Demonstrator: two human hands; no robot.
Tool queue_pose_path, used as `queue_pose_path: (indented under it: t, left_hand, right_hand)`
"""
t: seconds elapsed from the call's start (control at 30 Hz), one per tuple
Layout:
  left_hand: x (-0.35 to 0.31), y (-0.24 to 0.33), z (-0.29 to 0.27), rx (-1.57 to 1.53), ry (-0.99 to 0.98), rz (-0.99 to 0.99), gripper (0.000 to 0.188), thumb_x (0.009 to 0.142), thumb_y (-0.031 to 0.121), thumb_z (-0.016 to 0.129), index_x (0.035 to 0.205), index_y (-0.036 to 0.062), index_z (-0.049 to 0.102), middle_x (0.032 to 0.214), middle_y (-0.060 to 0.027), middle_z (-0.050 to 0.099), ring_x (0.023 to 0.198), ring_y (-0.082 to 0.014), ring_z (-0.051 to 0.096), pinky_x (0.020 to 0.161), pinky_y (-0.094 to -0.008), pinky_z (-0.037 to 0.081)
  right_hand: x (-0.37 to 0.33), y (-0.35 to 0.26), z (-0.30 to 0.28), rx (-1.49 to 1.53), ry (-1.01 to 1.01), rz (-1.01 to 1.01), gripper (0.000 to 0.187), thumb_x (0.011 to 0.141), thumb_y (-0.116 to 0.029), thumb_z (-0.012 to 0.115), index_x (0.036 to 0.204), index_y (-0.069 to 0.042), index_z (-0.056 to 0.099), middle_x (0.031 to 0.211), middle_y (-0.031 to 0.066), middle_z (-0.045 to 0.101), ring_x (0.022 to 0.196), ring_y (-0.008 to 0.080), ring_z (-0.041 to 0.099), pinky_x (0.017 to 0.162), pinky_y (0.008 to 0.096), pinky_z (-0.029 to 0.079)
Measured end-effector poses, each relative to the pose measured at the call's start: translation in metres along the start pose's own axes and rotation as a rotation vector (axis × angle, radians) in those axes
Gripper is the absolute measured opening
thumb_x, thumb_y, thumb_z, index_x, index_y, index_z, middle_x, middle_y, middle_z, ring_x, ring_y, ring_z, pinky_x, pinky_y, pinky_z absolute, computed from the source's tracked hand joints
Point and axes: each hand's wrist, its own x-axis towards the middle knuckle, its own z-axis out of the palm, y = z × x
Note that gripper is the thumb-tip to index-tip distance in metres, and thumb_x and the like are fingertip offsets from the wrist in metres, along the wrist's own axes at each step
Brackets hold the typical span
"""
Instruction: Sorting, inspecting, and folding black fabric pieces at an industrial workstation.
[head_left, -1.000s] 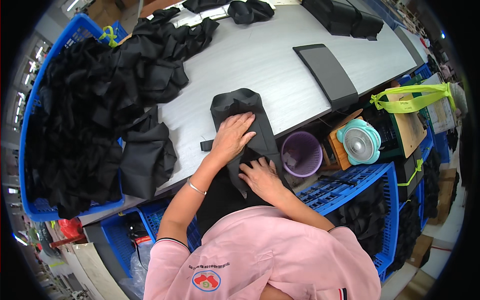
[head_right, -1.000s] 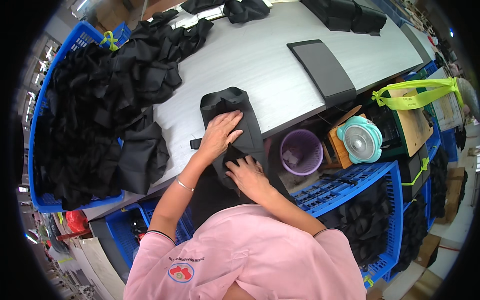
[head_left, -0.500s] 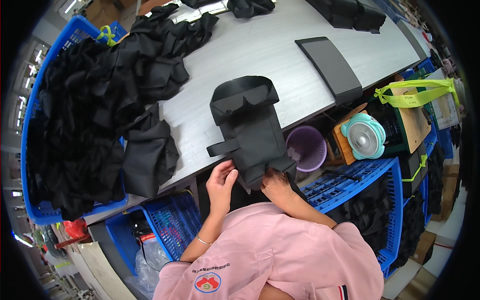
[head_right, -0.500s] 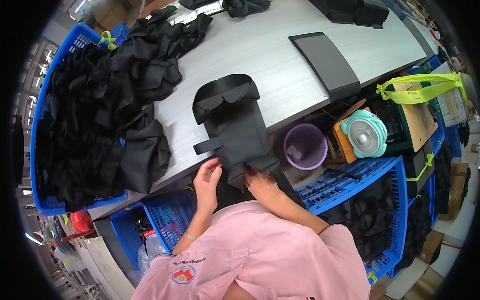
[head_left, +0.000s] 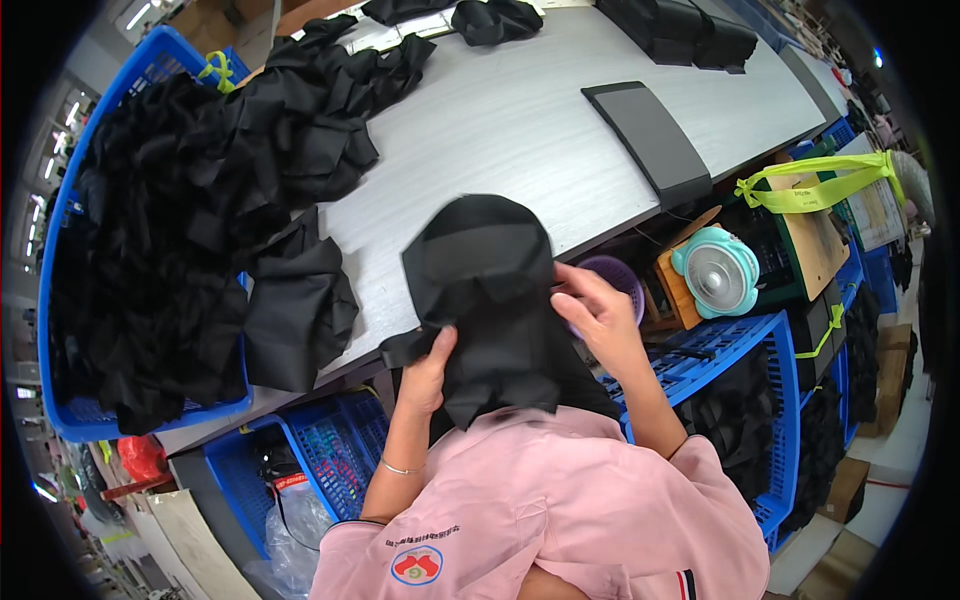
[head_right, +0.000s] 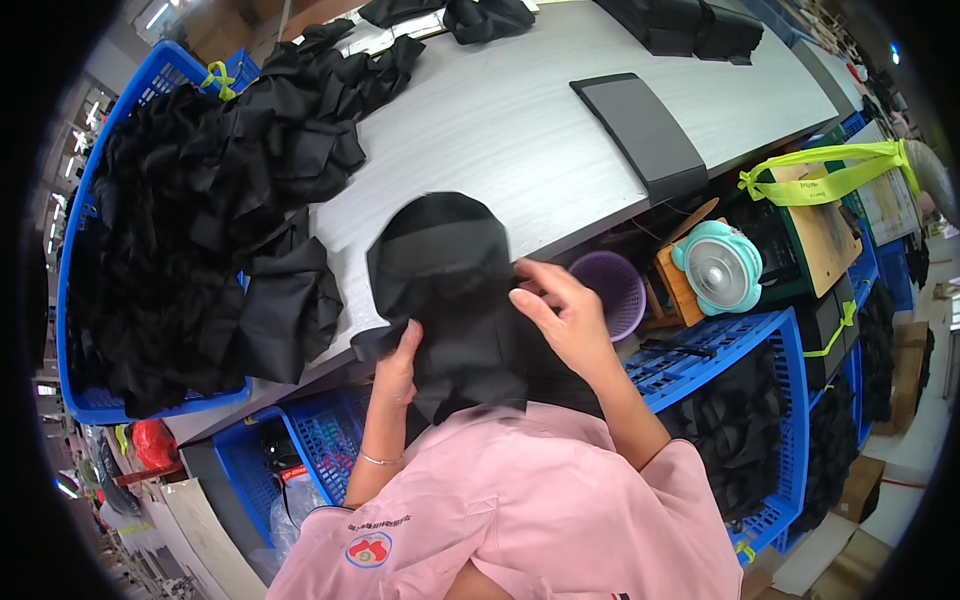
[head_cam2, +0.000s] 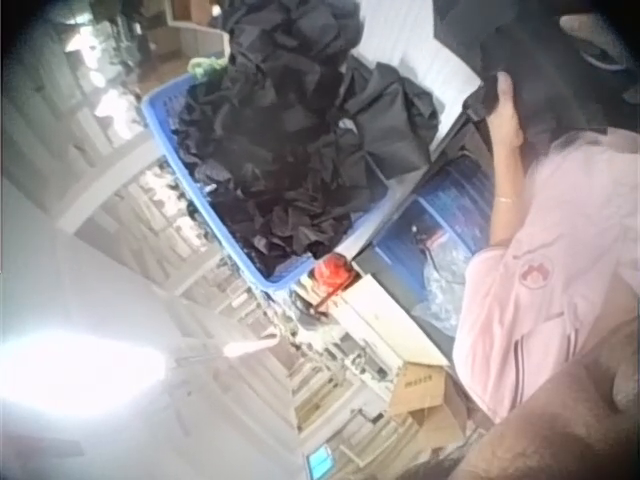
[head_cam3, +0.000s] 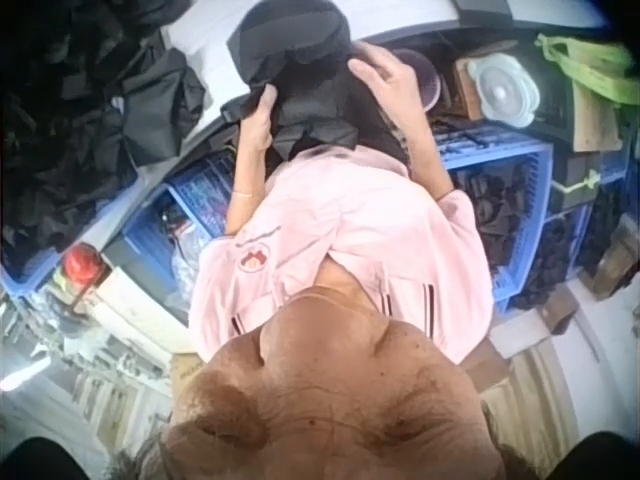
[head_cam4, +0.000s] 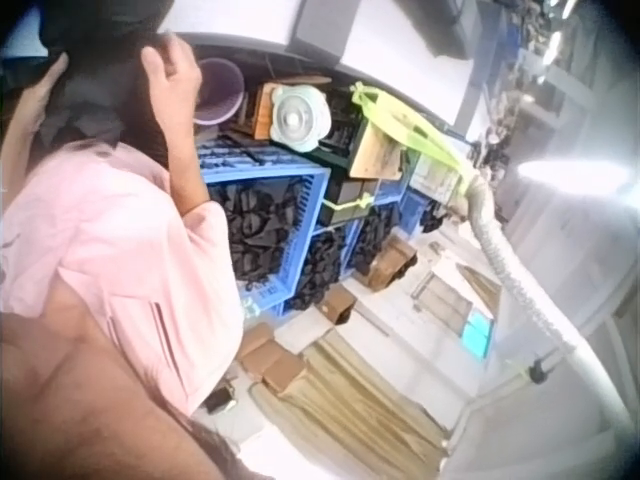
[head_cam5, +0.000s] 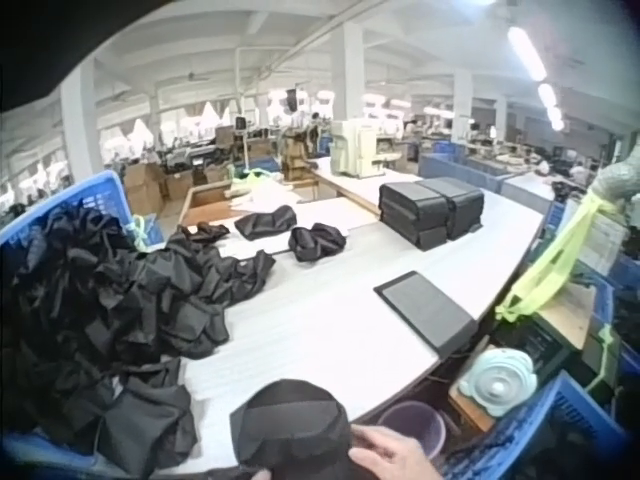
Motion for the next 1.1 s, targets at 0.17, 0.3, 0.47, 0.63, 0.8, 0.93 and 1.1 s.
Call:
queue_pose_path:
  t: [0.17,0.3,0.47,0.63,0.8,0.93,1.1]
  left_hand:
    - [-0.001,-0.015,-0.018,-0.229,-0.253,-0.250,0.050,0.094,0.029,0.069,0.136,0.0046,0.055,0.133,-0.0085,0.061,0.123,-0.0227,0.057,0.104,-0.0387,0.049]
    - [0.008,-0.020,-0.009,-0.355,-0.207,-0.277,0.054,0.092,0.029,0.071,0.137,0.0053,0.054,0.132,-0.0082,0.062,0.121,-0.0224,0.059,0.104,-0.0397,0.048]
    - [0.009,-0.009,0.003,-0.279,-0.139,-0.040,0.050,0.090,0.021,0.074,0.134,0.0037,0.057,0.129,-0.0082,0.064,0.117,-0.0218,0.061,0.102,-0.0395,0.050]
    - [0.011,-0.022,0.003,-0.308,-0.164,-0.128,0.042,0.092,0.017,0.070,0.130,0.0020,0.060,0.126,-0.0091,0.066,0.114,-0.0222,0.063,0.099,-0.0391,0.052]
    - [0.021,-0.032,-0.010,-0.535,-0.321,-0.299,0.041,0.097,0.020,0.062,0.133,0.0009,0.057,0.130,-0.0123,0.063,0.119,-0.0261,0.061,0.103,-0.0430,0.049]
    - [0.049,-0.016,-0.011,-0.201,-0.152,-0.208,0.045,0.100,0.026,0.058,0.135,-0.0009,0.054,0.138,-0.0144,0.058,0.124,-0.0290,0.057,0.109,-0.0454,0.043]
    - [0.010,-0.004,0.034,-0.063,-0.194,0.010,0.043,0.101,0.016,0.057,0.142,0.0017,0.049,0.133,-0.0141,0.060,0.120,-0.0260,0.059,0.103,-0.0387,0.048]
  right_hand:
    - [0.001,0.038,0.002,0.622,-0.384,0.440,0.016,0.091,-0.006,0.068,0.104,0.001,0.073,0.097,0.0034,0.073,0.088,0.0106,0.065,0.083,0.0245,0.051]
    - [-0.003,0.039,0.013,0.870,-0.414,0.503,0.018,0.085,-0.001,0.072,0.102,0.001,0.074,0.099,0.0051,0.074,0.090,0.0118,0.067,0.085,0.0258,0.052]
    - [0.002,0.035,0.011,0.721,-0.286,0.462,0.020,0.083,-0.001,0.074,0.102,0.001,0.073,0.097,0.0045,0.073,0.088,0.0116,0.066,0.084,0.0267,0.053]
    - [0.001,0.052,0.008,0.630,-0.246,0.444,0.016,0.084,-0.002,0.073,0.100,0.001,0.073,0.095,0.0033,0.072,0.085,0.0102,0.065,0.081,0.0268,0.053]
    - [-0.014,0.042,0.028,0.300,-0.108,0.269,0.028,0.092,-0.022,0.069,0.101,0.004,0.068,0.090,0.0057,0.071,0.084,0.0118,0.064,0.076,0.0296,0.052]
    - [-0.035,0.012,0.023,0.016,-0.235,0.135,0.043,0.096,-0.024,0.065,0.125,0.001,0.046,0.085,0.0267,0.060,0.077,0.0307,0.067,0.070,0.0406,0.050]
    - [-0.040,0.070,0.005,0.097,-0.049,0.084,0.047,0.091,-0.013,0.067,0.131,0.002,0.048,0.092,0.0272,0.066,0.091,0.0381,0.070,0.077,0.0397,0.052]
